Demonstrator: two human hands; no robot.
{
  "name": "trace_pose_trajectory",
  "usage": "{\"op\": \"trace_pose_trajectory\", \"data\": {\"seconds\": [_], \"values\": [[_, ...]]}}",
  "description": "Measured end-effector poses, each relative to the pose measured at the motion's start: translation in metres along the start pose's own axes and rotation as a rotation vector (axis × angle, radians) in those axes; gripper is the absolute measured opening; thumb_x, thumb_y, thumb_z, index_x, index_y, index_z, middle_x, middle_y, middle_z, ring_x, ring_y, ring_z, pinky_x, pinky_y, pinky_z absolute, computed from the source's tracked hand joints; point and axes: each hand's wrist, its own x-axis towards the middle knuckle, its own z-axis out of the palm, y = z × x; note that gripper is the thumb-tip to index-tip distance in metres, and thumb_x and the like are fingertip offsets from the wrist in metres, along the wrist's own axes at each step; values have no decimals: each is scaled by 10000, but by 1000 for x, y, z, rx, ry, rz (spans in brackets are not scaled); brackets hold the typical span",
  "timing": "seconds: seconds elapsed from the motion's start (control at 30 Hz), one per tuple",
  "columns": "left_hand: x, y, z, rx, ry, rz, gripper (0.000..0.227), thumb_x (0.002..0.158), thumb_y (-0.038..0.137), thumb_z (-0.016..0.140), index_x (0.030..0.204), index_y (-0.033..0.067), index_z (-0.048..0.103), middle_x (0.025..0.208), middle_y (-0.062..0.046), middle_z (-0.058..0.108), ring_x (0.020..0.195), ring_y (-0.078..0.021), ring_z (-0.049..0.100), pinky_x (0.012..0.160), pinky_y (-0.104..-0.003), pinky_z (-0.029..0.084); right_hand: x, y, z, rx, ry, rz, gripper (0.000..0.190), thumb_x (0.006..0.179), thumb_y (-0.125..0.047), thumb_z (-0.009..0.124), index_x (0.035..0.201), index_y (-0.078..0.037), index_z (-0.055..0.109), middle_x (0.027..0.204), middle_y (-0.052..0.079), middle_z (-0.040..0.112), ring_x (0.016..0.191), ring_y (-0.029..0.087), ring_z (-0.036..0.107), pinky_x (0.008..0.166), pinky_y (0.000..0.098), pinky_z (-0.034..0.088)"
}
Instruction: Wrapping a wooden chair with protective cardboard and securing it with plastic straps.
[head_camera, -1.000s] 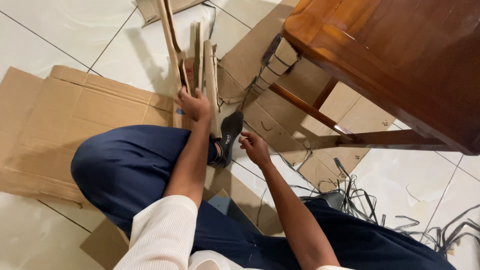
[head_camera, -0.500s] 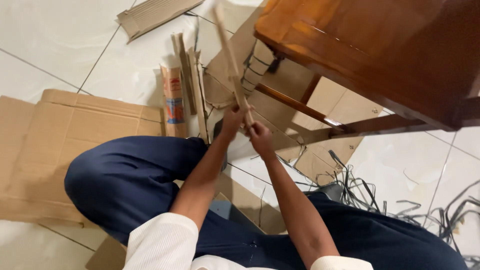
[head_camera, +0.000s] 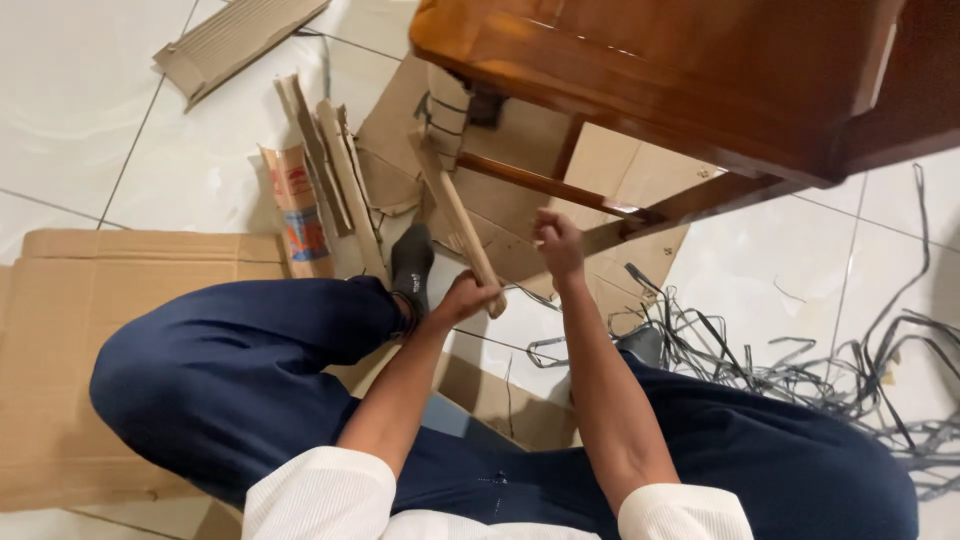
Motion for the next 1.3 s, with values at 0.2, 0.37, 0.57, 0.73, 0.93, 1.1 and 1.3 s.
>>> {"op": "trace_pose_trajectory", "data": {"seconds": [0.2, 0.37, 0.57, 0.73, 0.93, 1.1, 1.3], "values": [[-29, -11, 20, 790, -179, 43, 439, 706, 294, 811, 964, -50, 721, 938, -282, 712, 902, -386, 689, 790, -460, 548, 17, 23, -32, 233, 14, 147, 474, 1089, -457, 421, 1170, -68, 681, 936, 41, 679, 690, 100, 593, 639, 290, 550], [-24, 36, 29, 676, -219, -197, 374, 759, 279, 691, 1016, 9, 721, 913, -249, 755, 834, -359, 737, 755, -449, 559, -17, -35, -51, 404, 161, 132, 665, 1106, -637, 388, 1232, -71, 715, 872, 22, 657, 654, 101, 506, 601, 279, 433], [28, 45, 5, 608, -232, 12, 420, 684, 238, 750, 1046, 26, 729, 957, -187, 714, 859, -307, 712, 753, -432, 569, -24, -26, -98, 467, 385, -149, 489, 1031, -439, 564, 1448, -197, 481, 964, -25, 614, 760, 53, 537, 576, 242, 354], [55, 86, -10, 628, -222, 165, 449, 721, 274, 821, 1073, 17, 717, 1055, -171, 659, 948, -315, 655, 830, -431, 540, -26, 7, -116, 589, 510, -72, 437, 992, -274, 679, 1357, -186, 456, 902, -2, 577, 652, 81, 473, 516, 229, 354], [61, 181, -19, 897, -58, 175, 247, 806, 227, 698, 1018, 108, 648, 975, -100, 683, 938, -278, 631, 965, -462, 431, -26, 44, -118, 601, 504, -49, 331, 980, -232, 780, 1163, -141, 519, 969, 19, 642, 752, 110, 624, 595, 231, 474], [73, 234, -25, 1135, 139, 476, 168, 773, 159, 638, 932, 110, 625, 903, -104, 635, 917, -317, 609, 926, -479, 444, -13, 28, -102, 659, 472, 69, 258, 931, -290, 770, 1065, -201, 568, 875, -37, 622, 650, 93, 611, 530, 220, 440], [108, 230, -34, 1118, 208, 620, 286, 692, 139, 648, 973, 85, 630, 988, -129, 606, 1012, -346, 559, 950, -495, 417, 16, 27, -93, 677, 479, 170, 262, 915, -264, 799, 1093, -170, 632, 850, -37, 666, 629, 84, 595, 525, 233, 471]]}}
